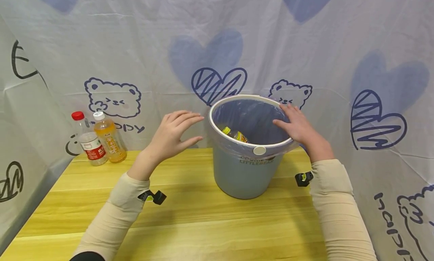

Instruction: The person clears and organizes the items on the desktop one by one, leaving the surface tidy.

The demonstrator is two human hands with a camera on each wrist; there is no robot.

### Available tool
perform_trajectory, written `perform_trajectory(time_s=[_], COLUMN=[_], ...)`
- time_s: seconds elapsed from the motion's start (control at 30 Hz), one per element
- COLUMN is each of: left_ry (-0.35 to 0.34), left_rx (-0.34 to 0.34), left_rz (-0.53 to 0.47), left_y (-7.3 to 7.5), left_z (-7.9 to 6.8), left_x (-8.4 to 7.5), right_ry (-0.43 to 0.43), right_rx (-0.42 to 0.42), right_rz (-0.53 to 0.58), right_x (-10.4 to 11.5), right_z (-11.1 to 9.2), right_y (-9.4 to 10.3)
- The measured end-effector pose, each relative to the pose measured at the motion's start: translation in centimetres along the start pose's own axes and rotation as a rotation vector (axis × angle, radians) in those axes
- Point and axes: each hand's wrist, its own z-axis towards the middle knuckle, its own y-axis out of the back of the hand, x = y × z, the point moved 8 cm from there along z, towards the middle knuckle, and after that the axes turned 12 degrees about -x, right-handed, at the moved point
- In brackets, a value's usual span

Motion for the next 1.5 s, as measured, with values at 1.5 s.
perform_trajectory(time_s=[1.5], left_ry=[0.294], left_rx=[0.152], left_rz=[0.164], left_y=[3.1], left_z=[-13.9], left_x=[9.0], right_ry=[0.011], right_rx=[-0.005], right_rz=[-0.026], right_x=[0.0], right_z=[0.0], right_y=[0.0])
